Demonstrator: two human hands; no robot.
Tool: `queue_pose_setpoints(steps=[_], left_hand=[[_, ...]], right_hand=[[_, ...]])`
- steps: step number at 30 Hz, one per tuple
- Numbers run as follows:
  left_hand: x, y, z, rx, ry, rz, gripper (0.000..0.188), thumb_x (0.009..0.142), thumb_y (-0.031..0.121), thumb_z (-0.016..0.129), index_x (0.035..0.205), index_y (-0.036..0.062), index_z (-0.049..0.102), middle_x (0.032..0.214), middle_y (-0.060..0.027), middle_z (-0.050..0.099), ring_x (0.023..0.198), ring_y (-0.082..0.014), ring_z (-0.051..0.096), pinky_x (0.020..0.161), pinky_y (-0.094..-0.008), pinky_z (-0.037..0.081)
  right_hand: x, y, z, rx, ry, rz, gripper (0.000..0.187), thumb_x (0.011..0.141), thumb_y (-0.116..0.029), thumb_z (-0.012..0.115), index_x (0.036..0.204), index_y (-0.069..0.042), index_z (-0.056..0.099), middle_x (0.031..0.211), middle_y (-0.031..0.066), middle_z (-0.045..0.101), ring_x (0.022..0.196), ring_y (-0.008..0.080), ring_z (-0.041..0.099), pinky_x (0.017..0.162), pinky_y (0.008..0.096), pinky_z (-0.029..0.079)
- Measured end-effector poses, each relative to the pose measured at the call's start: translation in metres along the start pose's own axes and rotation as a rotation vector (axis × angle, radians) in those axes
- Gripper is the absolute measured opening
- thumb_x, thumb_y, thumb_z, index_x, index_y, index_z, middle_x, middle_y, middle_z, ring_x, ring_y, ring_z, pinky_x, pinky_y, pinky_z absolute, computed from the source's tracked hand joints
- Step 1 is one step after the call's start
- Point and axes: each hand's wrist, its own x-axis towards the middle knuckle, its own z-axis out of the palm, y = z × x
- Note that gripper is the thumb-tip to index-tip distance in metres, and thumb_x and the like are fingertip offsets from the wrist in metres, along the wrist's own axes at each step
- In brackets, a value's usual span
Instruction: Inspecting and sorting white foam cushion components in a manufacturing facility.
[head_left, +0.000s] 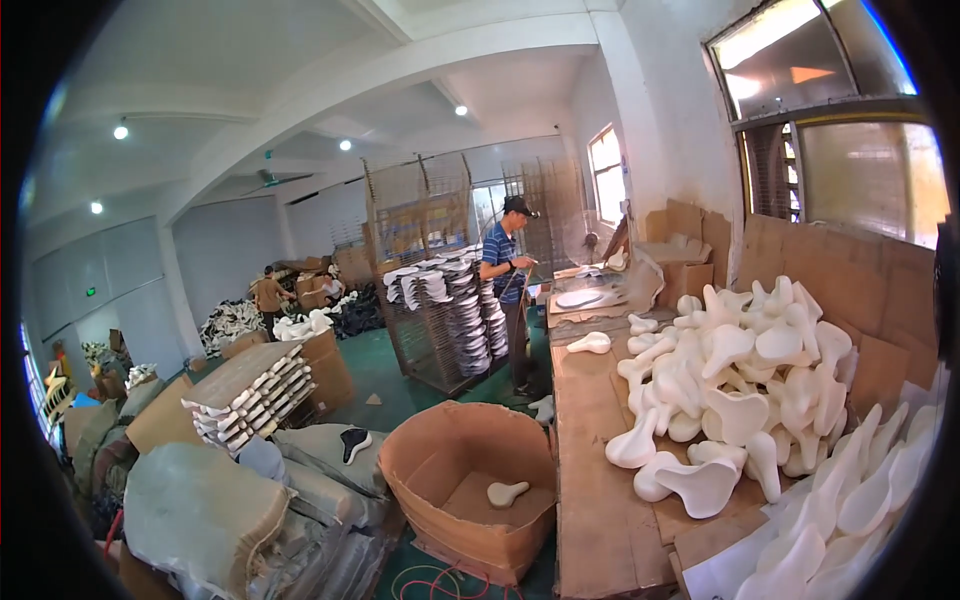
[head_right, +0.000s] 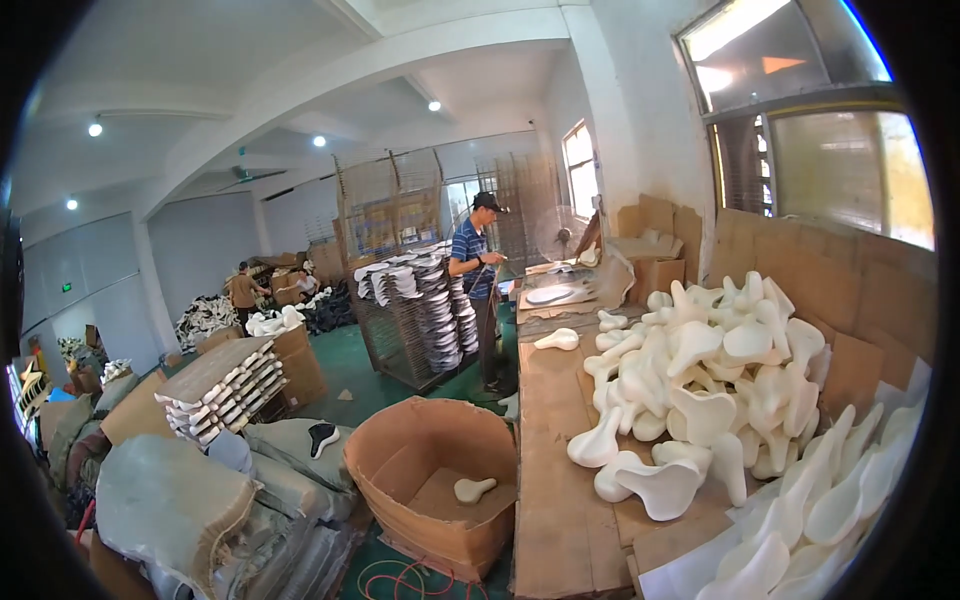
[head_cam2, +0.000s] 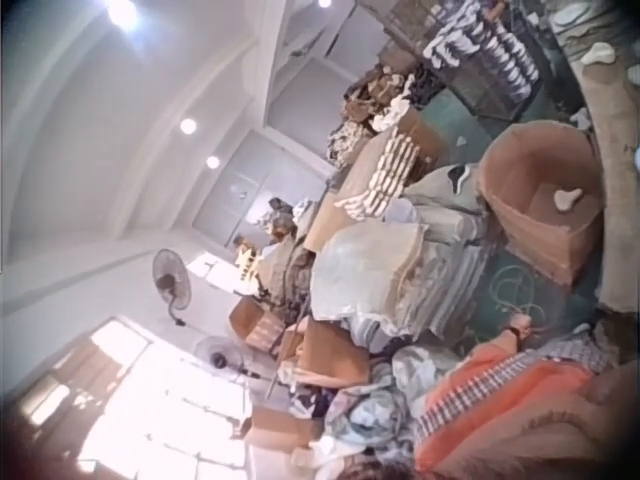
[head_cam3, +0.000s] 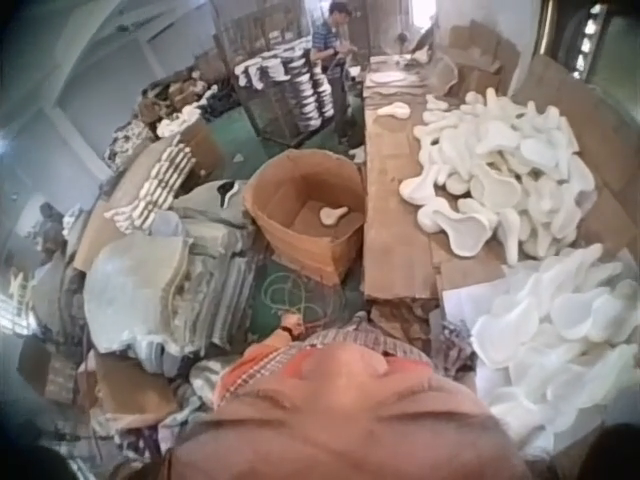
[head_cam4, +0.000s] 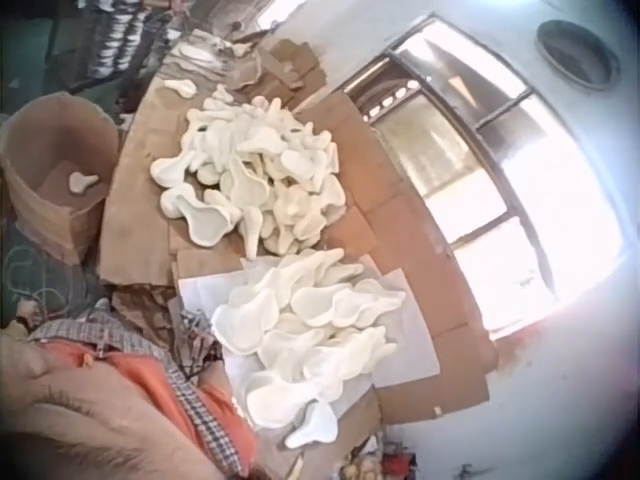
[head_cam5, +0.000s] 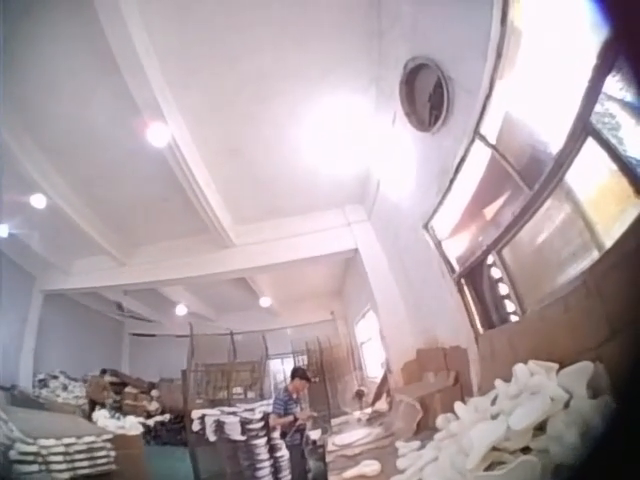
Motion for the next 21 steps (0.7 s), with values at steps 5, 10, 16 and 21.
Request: queue_pose_setpoints(steps=[5, 10, 16, 21], left_hand=[[-0.002, -0.014, -0.005, -0.2, 0.0, -0.193, 0.014, 0.08, 0.013, 0.058, 0.093, 0.0124, 0.062, 0.071, -0.01, 0.057, 0.053, -0.0264, 0.054, 0.05, -0.045, 0.044], [0.004, -0.032, -0.01, -0.295, -0.231, -0.257, 0.009, 0.077, 0.014, 0.059, 0.083, 0.0091, 0.062, 0.068, -0.0088, 0.053, 0.055, -0.0258, 0.052, 0.05, -0.0453, 0.042], [-0.033, 0.015, 0.026, -0.05, -0.062, -0.115, 0.009, 0.079, 0.012, 0.052, 0.073, 0.0072, 0.056, 0.063, -0.0109, 0.047, 0.051, -0.0266, 0.045, 0.045, -0.0435, 0.036], [-0.074, 0.063, 0.046, -0.198, 0.022, -0.232, 0.01, 0.077, 0.012, 0.052, 0.068, 0.0066, 0.053, 0.06, -0.0121, 0.047, 0.046, -0.0282, 0.043, 0.044, -0.044, 0.033]], right_hand=[[0.003, 0.004, 0.003, 0.033, -0.033, -0.007, 0.049, 0.08, -0.015, 0.067, 0.125, -0.004, 0.05, 0.098, 0.0105, 0.063, 0.085, 0.0191, 0.062, 0.072, 0.0306, 0.051], [0.007, 0.011, 0.001, 0.035, -0.089, 0.003, 0.049, 0.08, -0.015, 0.067, 0.125, -0.004, 0.05, 0.098, 0.0104, 0.063, 0.085, 0.0191, 0.062, 0.072, 0.0306, 0.051], [0.008, -0.006, -0.017, 0.002, -0.15, 0.03, 0.049, 0.08, -0.014, 0.067, 0.125, -0.004, 0.05, 0.098, 0.0103, 0.063, 0.084, 0.0192, 0.062, 0.071, 0.0305, 0.051], [0.02, -0.028, -0.035, -0.025, -0.198, 0.026, 0.049, 0.08, -0.013, 0.066, 0.125, -0.004, 0.05, 0.098, 0.0102, 0.063, 0.084, 0.0193, 0.062, 0.071, 0.0304, 0.051]])
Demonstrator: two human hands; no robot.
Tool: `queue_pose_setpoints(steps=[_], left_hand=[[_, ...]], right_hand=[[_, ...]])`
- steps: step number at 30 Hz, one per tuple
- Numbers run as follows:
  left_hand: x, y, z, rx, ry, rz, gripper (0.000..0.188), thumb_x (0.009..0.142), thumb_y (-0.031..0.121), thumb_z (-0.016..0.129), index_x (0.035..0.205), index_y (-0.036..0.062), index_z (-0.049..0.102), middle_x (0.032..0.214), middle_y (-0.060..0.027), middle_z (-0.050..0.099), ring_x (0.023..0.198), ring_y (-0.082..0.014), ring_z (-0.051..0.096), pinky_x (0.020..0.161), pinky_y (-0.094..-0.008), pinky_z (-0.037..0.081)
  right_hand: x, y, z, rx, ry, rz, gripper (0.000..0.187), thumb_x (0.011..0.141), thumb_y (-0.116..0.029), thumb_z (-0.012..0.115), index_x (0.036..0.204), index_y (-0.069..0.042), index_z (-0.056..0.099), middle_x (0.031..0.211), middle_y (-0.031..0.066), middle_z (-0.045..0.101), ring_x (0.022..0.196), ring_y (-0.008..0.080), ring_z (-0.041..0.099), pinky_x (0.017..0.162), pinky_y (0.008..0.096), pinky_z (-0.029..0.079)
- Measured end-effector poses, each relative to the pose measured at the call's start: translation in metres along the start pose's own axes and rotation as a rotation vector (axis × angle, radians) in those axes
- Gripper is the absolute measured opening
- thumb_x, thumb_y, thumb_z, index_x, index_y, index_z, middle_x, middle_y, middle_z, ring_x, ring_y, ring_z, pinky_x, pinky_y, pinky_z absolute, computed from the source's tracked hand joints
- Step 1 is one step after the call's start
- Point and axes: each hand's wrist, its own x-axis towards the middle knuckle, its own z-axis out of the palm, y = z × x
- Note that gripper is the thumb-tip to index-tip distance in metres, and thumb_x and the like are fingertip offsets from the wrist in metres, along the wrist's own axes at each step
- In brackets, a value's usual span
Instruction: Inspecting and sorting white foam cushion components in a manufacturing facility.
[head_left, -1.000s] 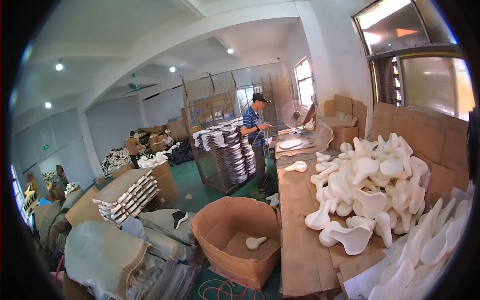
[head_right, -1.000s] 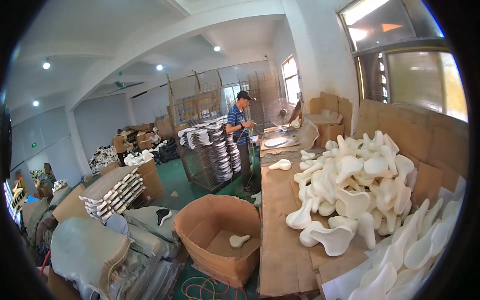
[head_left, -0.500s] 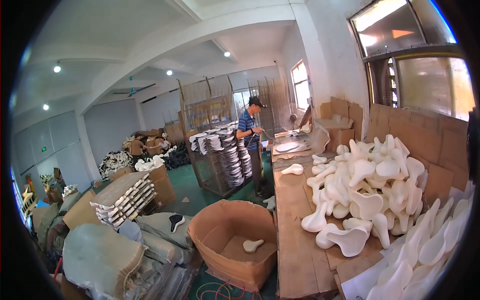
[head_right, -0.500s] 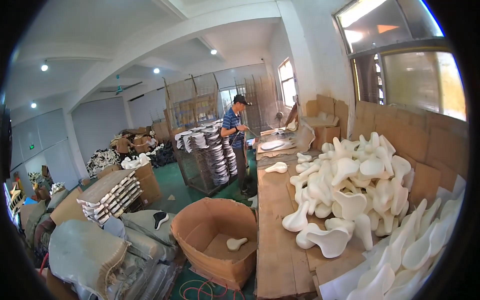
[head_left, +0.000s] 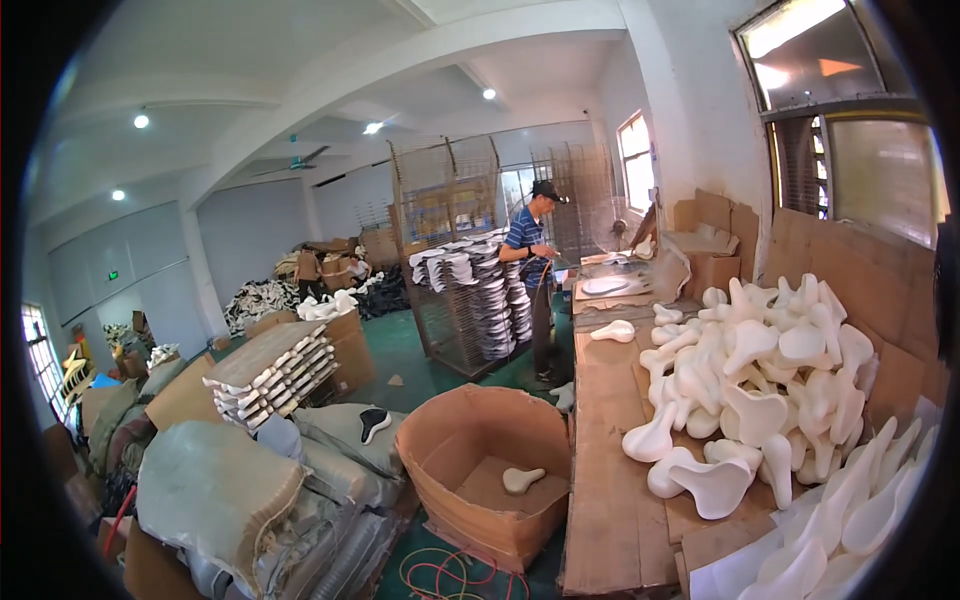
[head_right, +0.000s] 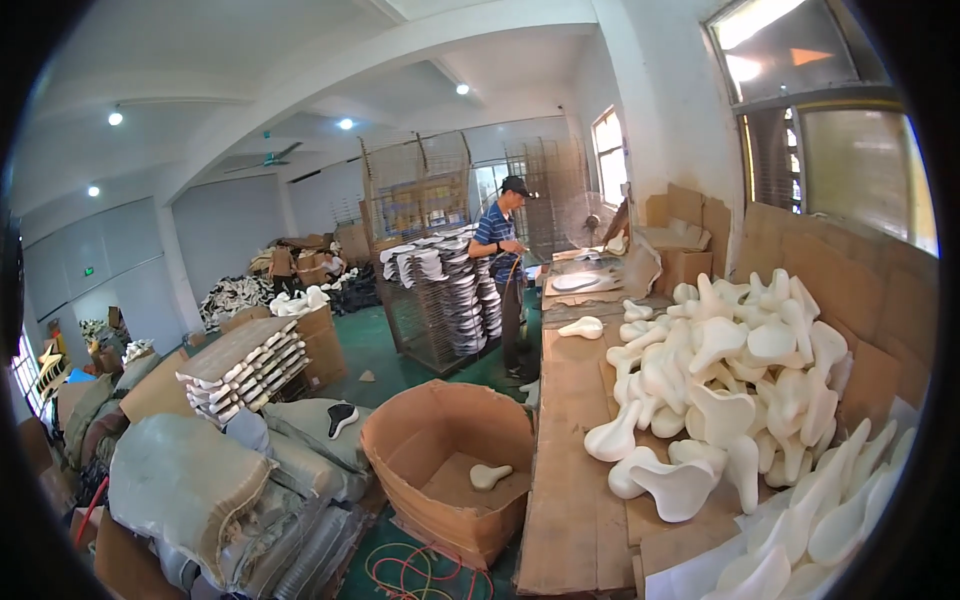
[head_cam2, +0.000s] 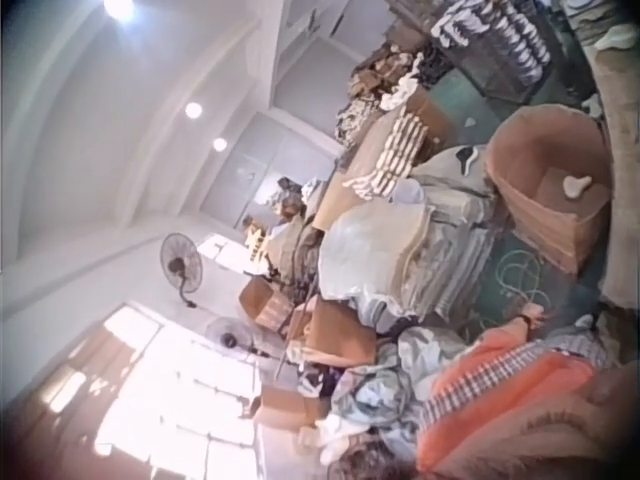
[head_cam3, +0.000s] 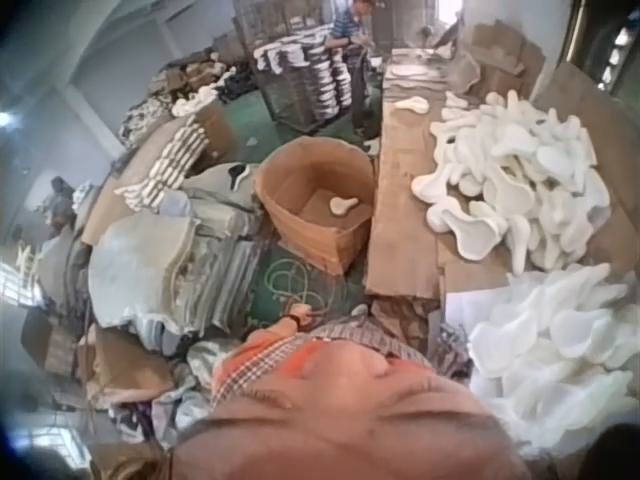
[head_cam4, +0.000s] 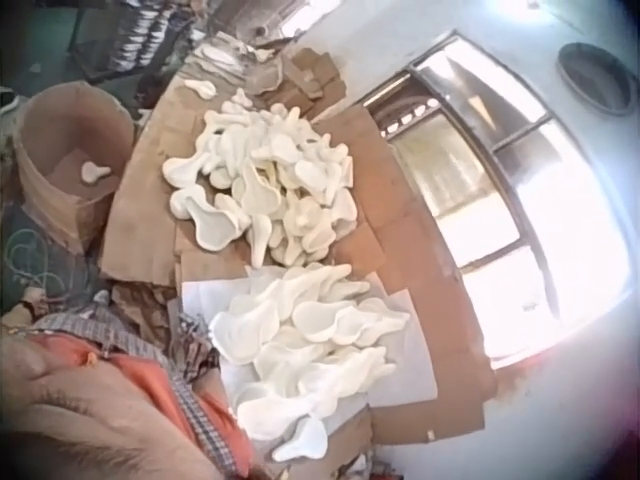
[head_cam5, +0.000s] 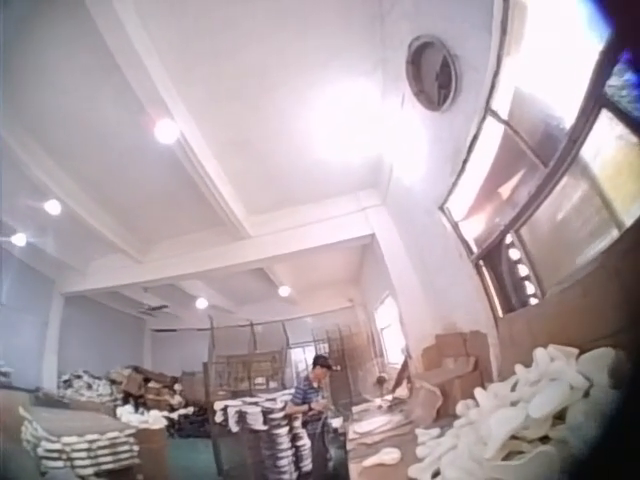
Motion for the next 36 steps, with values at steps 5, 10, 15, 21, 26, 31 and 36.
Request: queue_pose_setpoints(steps=[5, 10, 15, 21, 26, 31, 36], left_hand=[[-0.002, 0.004, -0.003, 0.373, -0.023, 0.201, 0.01, 0.074, 0.011, 0.055, 0.066, 0.0058, 0.058, 0.058, -0.0115, 0.054, 0.051, -0.0281, 0.052, 0.042, -0.0431, 0.037], [0.002, 0.001, 0.004, 0.156, -0.017, 0.063, 0.012, 0.076, 0.008, 0.052, 0.065, 0.006, 0.057, 0.056, -0.0132, 0.053, 0.048, -0.0266, 0.052, 0.038, -0.0417, 0.038], [-0.005, -0.001, 0.013, 0.105, 0.03, 0.037, 0.012, 0.076, 0.01, 0.057, 0.065, 0.0066, 0.058, 0.054, -0.0122, 0.051, 0.045, -0.0255, 0.05, 0.039, -0.0394, 0.037], [0.015, -0.006, 0.019, 0.484, -0.006, 0.137, 0.015, 0.077, 0.013, 0.058, 0.064, 0.0086, 0.063, 0.057, -0.0076, 0.056, 0.049, -0.024, 0.053, 0.045, -0.039, 0.039], [0.075, -0.042, 0.001, 0.38, -0.1, 0.04, 0.019, 0.081, 0.02, 0.058, 0.067, 0.0091, 0.065, 0.06, -0.0111, 0.058, 0.053, -0.0251, 0.055, 0.047, -0.0408, 0.04], [0.044, -0.022, 0.011, 0.82, -0.095, 0.388, 0.031, 0.085, 0.034, 0.061, 0.067, 0.0088, 0.065, 0.062, -0.0127, 0.059, 0.056, -0.0267, 0.056, 0.05, -0.0424, 0.041], [0.011, 0.0, 0.024, 0.468, 0.02, 0.124, 0.035, 0.085, 0.036, 0.061, 0.065, 0.0078, 0.064, 0.064, -0.0126, 0.06, 0.057, -0.026, 0.057, 0.052, -0.0419, 0.042]], right_hand=[[0.01, -0.016, -0.017, -0.045, -0.07, 0.035, 0.049, 0.08, -0.013, 0.066, 0.126, -0.005, 0.05, 0.098, 0.0102, 0.063, 0.083, 0.0193, 0.062, 0.071, 0.0304, 0.051], [0.017, -0.059, -0.042, -0.109, -0.125, 0.062, 0.049, 0.08, -0.012, 0.066, 0.126, -0.005, 0.05, 0.098, 0.0101, 0.063, 0.083, 0.0194, 0.062, 0.07, 0.0303, 0.051], [0.019, -0.069, -0.051, -0.118, -0.163, 0.077, 0.049, 0.08, -0.012, 0.066, 0.126, -0.005, 0.049, 0.098, 0.01, 0.063, 0.083, 0.0194, 0.062, 0.07, 0.0302, 0.051], [0.015, -0.068, -0.058, -0.098, -0.198, 0.096, 0.049, 0.08, -0.011, 0.066, 0.126, -0.005, 0.049, 0.097, 0.0099, 0.063, 0.082, 0.0195, 0.062, 0.069, 0.0301, 0.052], [0.016, -0.093, -0.043, -0.124, -0.27, 0.124, 0.049, 0.081, -0.011, 0.066, 0.127, -0.005, 0.049, 0.097, 0.0098, 0.063, 0.082, 0.0196, 0.062, 0.069, 0.0301, 0.052], [0.02, -0.091, -0.044, -0.093, -0.294, 0.122, 0.049, 0.081, -0.01, 0.065, 0.127, -0.006, 0.049, 0.097, 0.0097, 0.063, 0.081, 0.0196, 0.062, 0.068, 0.03, 0.052], [0.021, -0.086, -0.053, -0.07, -0.306, 0.121, 0.05, 0.081, -0.009, 0.065, 0.127, -0.006, 0.049, 0.097, 0.0096, 0.063, 0.081, 0.0197, 0.062, 0.068, 0.0299, 0.052]])
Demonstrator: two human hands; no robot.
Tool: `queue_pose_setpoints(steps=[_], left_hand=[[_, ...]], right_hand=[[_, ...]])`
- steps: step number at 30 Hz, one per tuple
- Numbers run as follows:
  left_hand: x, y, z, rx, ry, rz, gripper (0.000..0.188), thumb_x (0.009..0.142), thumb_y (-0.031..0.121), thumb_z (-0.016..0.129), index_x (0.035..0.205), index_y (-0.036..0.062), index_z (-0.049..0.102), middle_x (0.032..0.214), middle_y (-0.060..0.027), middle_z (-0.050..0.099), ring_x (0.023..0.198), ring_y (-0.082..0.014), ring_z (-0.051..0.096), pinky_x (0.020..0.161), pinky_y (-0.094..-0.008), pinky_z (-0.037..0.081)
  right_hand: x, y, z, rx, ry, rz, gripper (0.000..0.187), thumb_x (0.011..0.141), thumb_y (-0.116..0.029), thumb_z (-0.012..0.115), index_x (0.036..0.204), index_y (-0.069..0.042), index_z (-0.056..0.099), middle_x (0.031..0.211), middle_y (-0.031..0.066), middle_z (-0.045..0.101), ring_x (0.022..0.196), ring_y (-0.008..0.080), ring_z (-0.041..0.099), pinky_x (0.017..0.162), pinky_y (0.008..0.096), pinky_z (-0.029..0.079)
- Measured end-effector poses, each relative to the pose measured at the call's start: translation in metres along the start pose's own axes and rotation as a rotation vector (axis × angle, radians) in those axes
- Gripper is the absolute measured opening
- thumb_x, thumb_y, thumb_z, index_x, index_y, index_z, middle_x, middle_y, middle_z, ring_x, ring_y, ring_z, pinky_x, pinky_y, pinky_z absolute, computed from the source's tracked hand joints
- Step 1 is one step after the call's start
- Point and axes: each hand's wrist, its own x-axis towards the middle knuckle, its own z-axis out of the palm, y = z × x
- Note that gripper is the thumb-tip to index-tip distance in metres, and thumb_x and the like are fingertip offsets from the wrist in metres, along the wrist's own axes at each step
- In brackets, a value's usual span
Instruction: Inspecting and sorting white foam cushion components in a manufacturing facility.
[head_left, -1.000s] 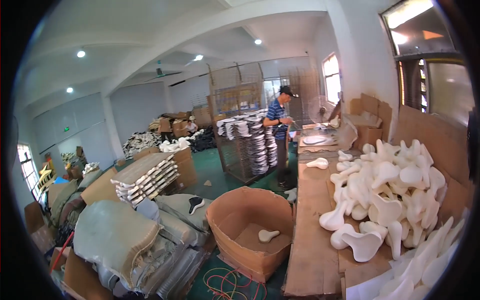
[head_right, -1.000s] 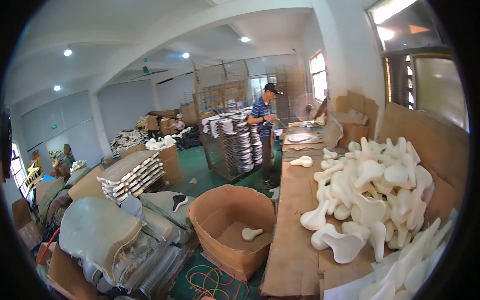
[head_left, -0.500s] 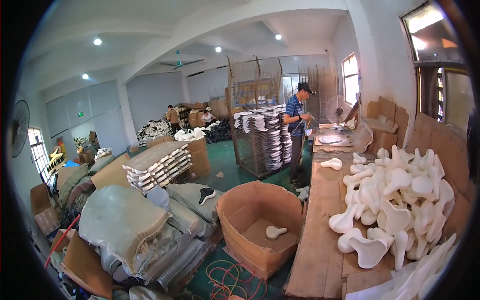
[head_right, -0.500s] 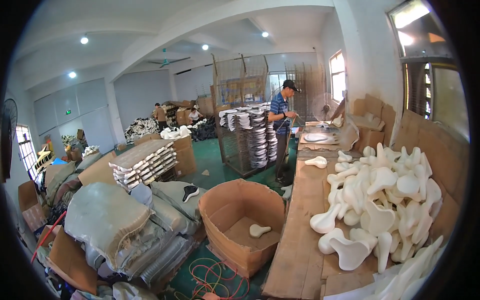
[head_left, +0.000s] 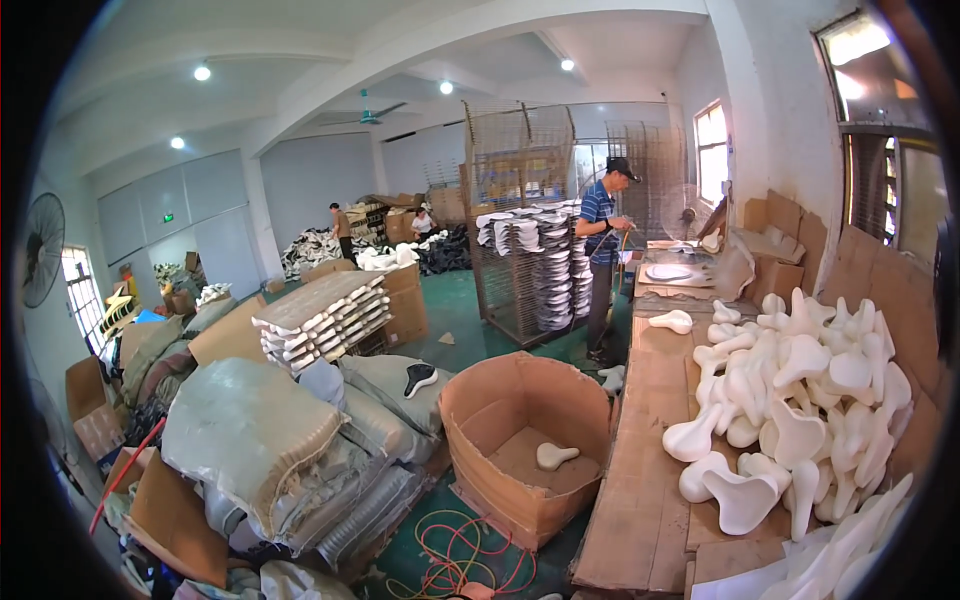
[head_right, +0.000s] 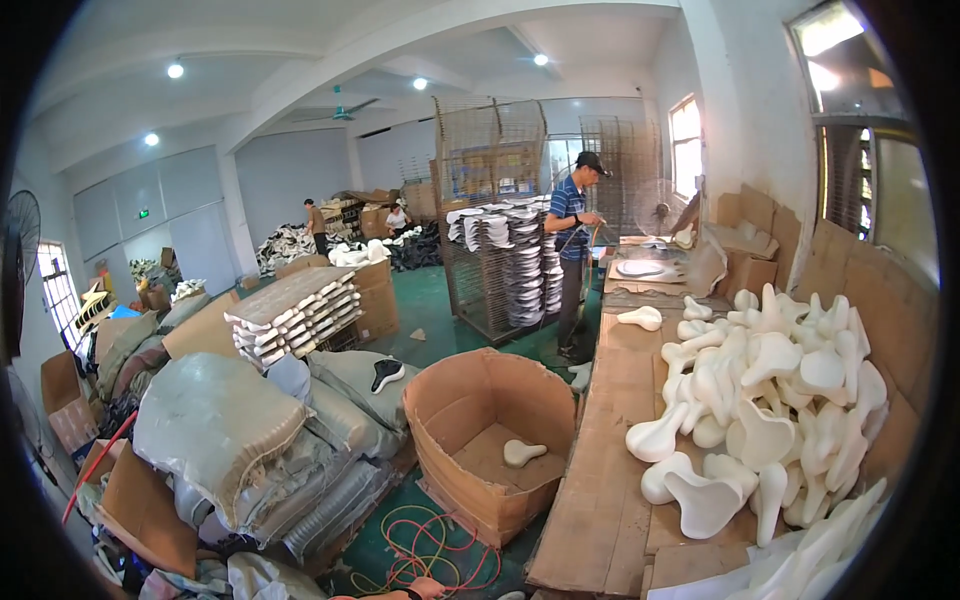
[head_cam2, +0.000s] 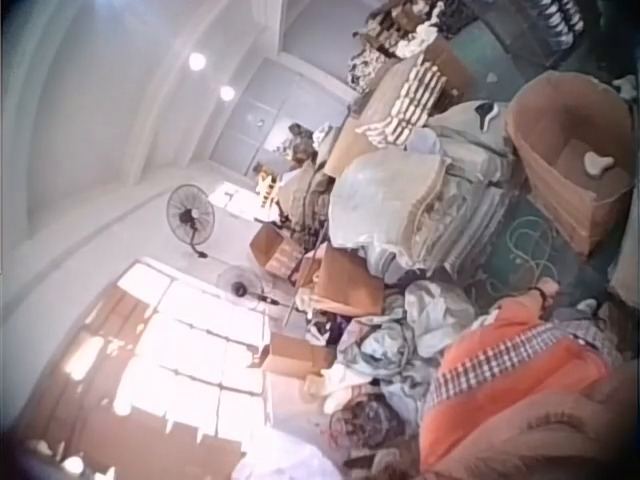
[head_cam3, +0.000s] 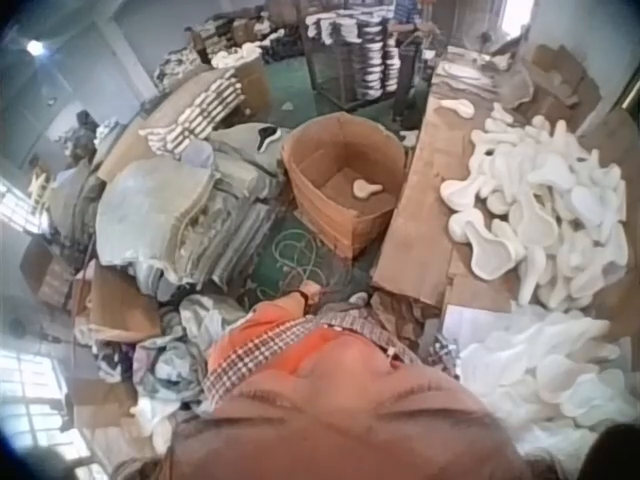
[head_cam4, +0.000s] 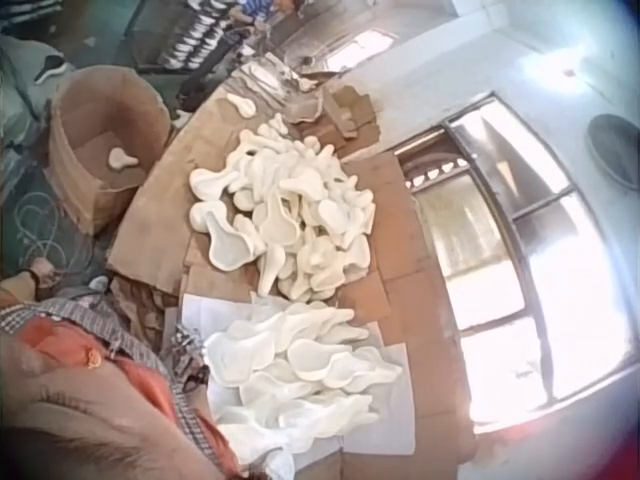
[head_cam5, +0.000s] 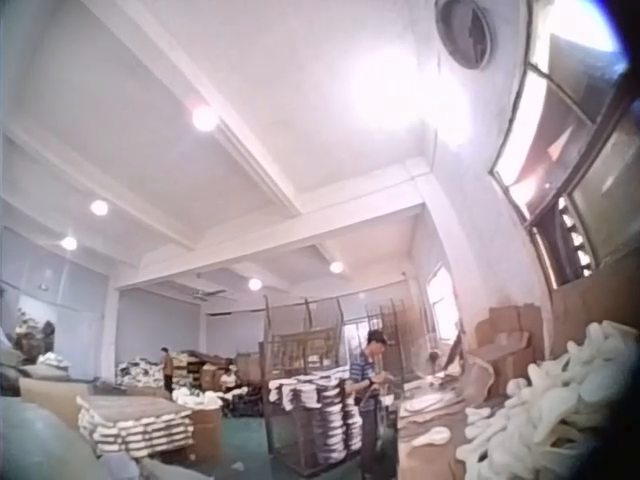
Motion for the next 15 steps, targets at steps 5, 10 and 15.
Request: queue_pose_setpoints(steps=[5, 10, 15], left_hand=[[0.035, -0.042, 0.003, -0.049, 0.028, 0.1, 0.033, 0.083, 0.022, 0.059, 0.054, 0.0088, 0.053, 0.054, -0.0119, 0.051, 0.043, -0.0261, 0.049, 0.037, -0.0435, 0.031], [0.025, -0.026, 0.005, -0.295, 0.006, -0.051, 0.03, 0.079, 0.014, 0.059, 0.051, 0.0103, 0.048, 0.051, -0.0111, 0.047, 0.039, -0.0243, 0.046, 0.033, -0.0396, 0.027], [0.022, -0.026, 0.01, -0.29, 0.059, 0.001, 0.026, 0.079, 0.016, 0.061, 0.055, 0.0083, 0.056, 0.051, -0.0107, 0.05, 0.043, -0.0262, 0.051, 0.035, -0.0432, 0.03]], right_hand=[[0.007, -0.033, 0.003, -0.033, -0.065, 0.02, 0.05, 0.081, -0.009, 0.065, 0.127, -0.006, 0.049, 0.097, 0.0095, 0.063, 0.081, 0.0197, 0.063, 0.067, 0.0299, 0.052], [0.011, -0.03, -0.008, -0.014, -0.09, 0.011, 0.05, 0.081, -0.008, 0.065, 0.128, -0.006, 0.048, 0.097, 0.0094, 0.063, 0.08, 0.0198, 0.063, 0.067, 0.0298, 0.052], [0.016, -0.038, -0.012, -0.01, -0.124, 0.002, 0.05, 0.081, -0.008, 0.065, 0.128, -0.006, 0.048, 0.097, 0.0093, 0.063, 0.08, 0.0198, 0.063, 0.067, 0.0297, 0.052]])
